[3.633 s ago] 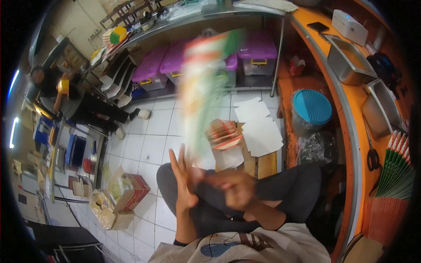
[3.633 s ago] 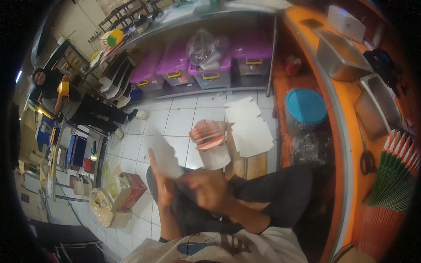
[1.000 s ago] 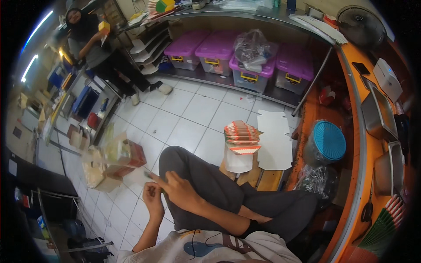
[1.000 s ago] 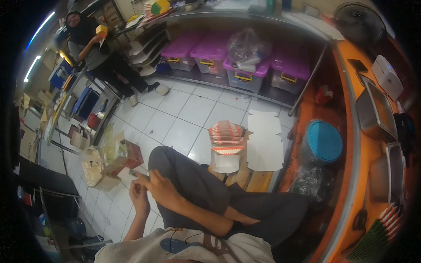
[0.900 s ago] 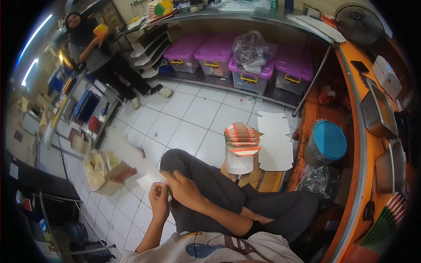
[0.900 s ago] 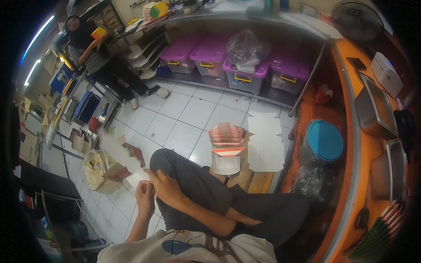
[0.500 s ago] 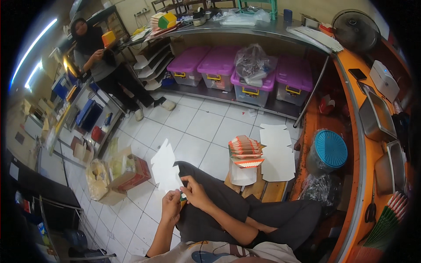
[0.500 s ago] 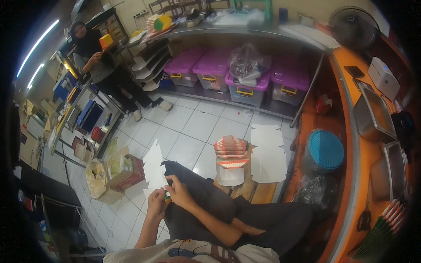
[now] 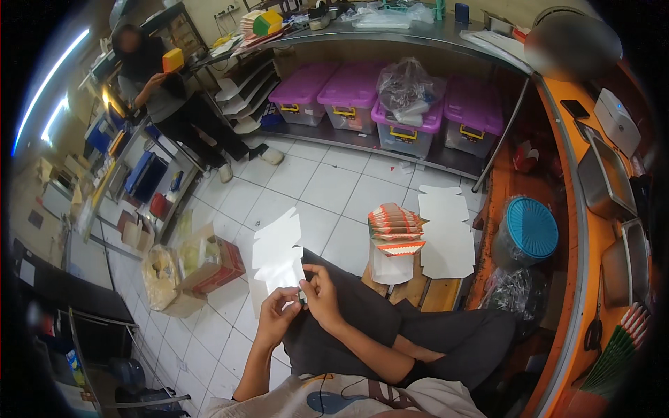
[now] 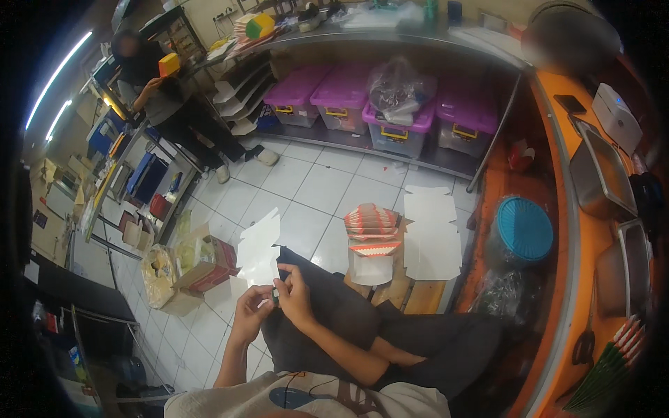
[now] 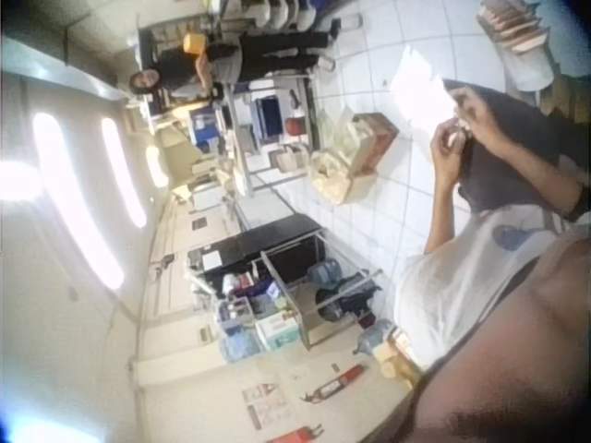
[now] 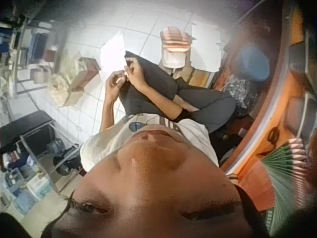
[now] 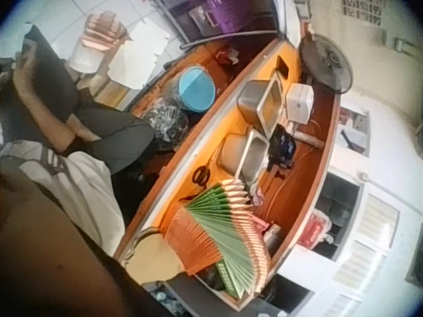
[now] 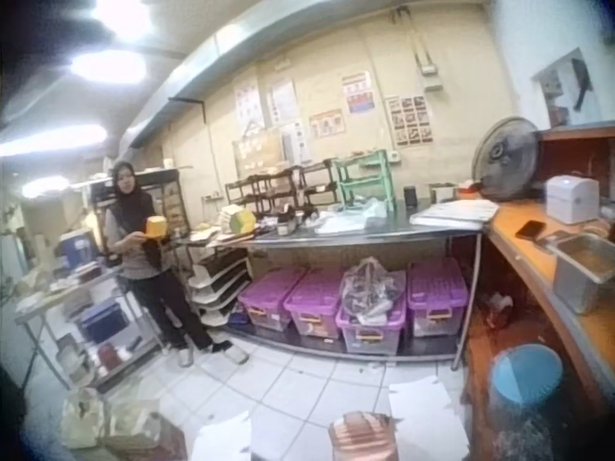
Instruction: The person sits on the floor and folds flat cardboard pieces into small boxes by hand. They repeatedly pick up a piece, fold the sides, and secure the flaps, stacking the finished boxes on a small stool. Another person is visible in the background working at a counter.
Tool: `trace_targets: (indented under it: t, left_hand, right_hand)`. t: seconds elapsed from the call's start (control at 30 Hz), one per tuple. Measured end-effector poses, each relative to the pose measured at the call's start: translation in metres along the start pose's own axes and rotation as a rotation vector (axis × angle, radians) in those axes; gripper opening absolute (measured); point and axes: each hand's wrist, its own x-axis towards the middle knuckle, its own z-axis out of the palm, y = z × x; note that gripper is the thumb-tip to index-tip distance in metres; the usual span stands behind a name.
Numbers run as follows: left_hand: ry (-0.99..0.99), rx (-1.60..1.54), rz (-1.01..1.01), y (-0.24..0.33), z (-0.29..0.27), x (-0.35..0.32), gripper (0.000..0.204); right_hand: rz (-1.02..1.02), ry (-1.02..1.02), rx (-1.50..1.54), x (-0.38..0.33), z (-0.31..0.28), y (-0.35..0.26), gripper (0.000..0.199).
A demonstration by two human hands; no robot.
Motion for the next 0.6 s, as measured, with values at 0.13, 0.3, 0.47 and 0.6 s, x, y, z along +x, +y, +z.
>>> trace_targets:
  t: [0.13,0.3,0.47,0.6]
  left_hand:
    - [0.102,-0.039,-0.017,-0.003,0.0,-0.004,0.025]
    - [0.164,-0.044,-0.023,-0.014,0.009,-0.01,0.025]
    - [0.129,-0.038,-0.046,-0.022,0.009,-0.012,0.023]
    - [0.102,0.022,-0.083,-0.019,0.003,-0.017,0.025]
  right_hand:
    - [-0.139,0.001,-0.187,-0.011,0.005,0.003,0.03]
    - [-0.024,-0.051,-0.137,-0.019,-0.003,0.011,0.031]
    - [0.075,-0.068,-0.097,-0.028,-0.005,0.02,0.031]
    - [0.16,-0.085,0.003,-0.033,-0.005,0.021,0.03]
